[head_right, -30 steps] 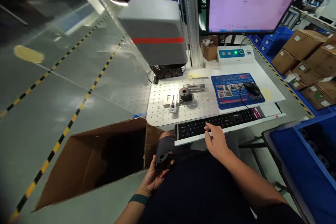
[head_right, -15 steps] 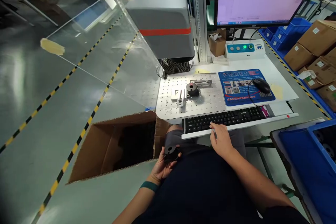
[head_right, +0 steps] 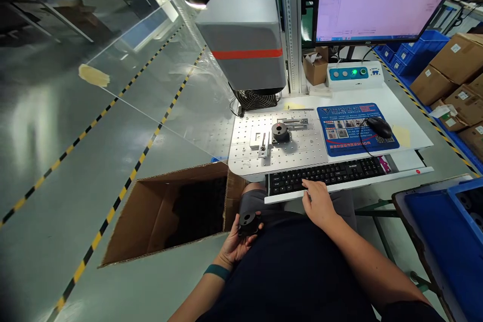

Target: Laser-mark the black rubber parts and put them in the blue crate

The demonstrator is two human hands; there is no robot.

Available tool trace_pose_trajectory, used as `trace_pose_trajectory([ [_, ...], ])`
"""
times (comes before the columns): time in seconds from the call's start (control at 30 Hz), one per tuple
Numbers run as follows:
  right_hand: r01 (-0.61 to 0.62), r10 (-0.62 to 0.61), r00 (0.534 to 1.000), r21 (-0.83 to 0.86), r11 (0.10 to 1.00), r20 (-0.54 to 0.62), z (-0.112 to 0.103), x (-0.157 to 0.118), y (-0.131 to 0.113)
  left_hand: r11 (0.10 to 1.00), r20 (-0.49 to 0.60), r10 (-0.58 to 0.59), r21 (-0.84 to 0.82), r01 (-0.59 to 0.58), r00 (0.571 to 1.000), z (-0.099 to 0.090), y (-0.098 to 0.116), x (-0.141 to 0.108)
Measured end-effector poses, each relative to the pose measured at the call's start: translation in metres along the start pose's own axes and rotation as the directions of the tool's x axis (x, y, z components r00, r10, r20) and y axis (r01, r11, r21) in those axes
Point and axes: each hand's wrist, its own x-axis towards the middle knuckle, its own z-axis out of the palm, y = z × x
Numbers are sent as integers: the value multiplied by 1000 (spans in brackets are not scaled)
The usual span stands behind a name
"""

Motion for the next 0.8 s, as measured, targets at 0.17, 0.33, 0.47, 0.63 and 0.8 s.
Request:
trace_pose_trajectory([
  [0.17,24,-24,999,-10,1000,-29,-11,25,-7,1000,12,-14,-25,14,1000,2,3,-1],
  [0.33,22,-23,997,-13,1000,-73,-13,69,-10,999,20,-17,-47,18,1000,1,3,-2],
  [0.47,0,0,997,-7,1000,-78,-6,106,-8,998,15,-1,-69,2,1000,-3,3,-4],
  [0.63,-87,86,994,-2,996,-61,8,145,-5,996,9,4,-89,-3,1000,-7,4,-6],
  [0.8,-169,168,986,-57,984,-10,21,174,-5,992,-3,-2,-125,2,1000,-11,5,-6],
])
